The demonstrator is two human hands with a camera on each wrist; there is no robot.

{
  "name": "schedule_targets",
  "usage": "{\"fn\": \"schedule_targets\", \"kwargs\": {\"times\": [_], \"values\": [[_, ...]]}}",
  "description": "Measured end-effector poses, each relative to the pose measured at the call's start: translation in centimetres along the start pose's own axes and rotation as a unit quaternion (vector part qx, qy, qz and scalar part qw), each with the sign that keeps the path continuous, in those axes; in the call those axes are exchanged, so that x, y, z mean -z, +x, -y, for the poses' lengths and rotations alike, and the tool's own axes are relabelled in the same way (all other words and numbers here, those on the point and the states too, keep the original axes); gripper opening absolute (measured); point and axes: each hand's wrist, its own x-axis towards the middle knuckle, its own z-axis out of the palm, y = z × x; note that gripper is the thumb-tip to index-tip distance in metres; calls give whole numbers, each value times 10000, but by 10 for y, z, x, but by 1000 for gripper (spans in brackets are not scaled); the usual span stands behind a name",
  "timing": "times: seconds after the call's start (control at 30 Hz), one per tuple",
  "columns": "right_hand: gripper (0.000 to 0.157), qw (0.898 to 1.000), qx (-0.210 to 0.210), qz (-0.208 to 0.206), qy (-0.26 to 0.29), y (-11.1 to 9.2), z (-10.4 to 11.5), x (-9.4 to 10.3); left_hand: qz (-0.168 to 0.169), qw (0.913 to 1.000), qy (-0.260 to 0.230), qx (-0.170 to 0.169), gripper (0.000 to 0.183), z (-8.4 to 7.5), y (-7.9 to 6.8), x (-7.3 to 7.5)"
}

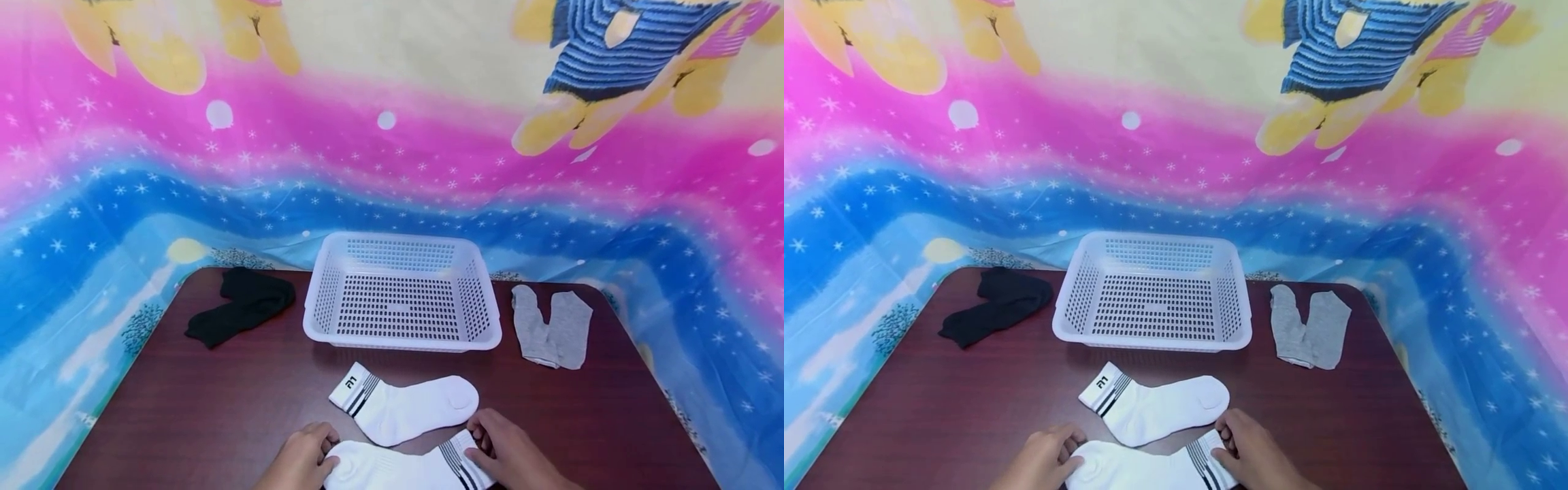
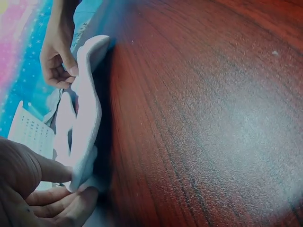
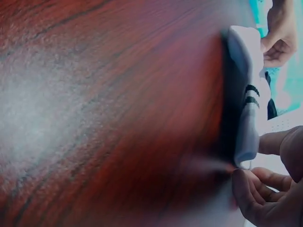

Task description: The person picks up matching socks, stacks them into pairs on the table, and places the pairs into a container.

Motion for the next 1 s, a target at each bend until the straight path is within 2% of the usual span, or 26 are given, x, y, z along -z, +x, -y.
{"fn": "schedule_targets", "kwargs": {"times": [0.07,0.13,0.2,0.27,0.43,0.6,0.83,1.0], "values": [[30,9999,-92,95,-45,-1,2,3,-93,10000,-12,5,21,0,0,0],[32,9987,-300,396,92,0,5,7,-132,9998,-86,86,21,0,0,0],[33,9960,-505,698,227,0,6,9,-111,9996,-171,211,21,0,1,0],[34,9946,-565,810,324,0,7,10,-77,9992,-238,319,21,1,2,0],[32,9952,-510,737,399,-2,7,7,-40,9993,-252,266,21,2,1,-1],[32,9938,-632,773,492,-2,6,5,-89,9996,-167,215,22,3,1,-3],[32,9936,-738,778,364,-2,5,5,-307,9993,-52,188,22,2,1,-4],[34,9922,-869,786,431,-1,6,4,-502,9982,183,290,24,-3,4,2]]}}
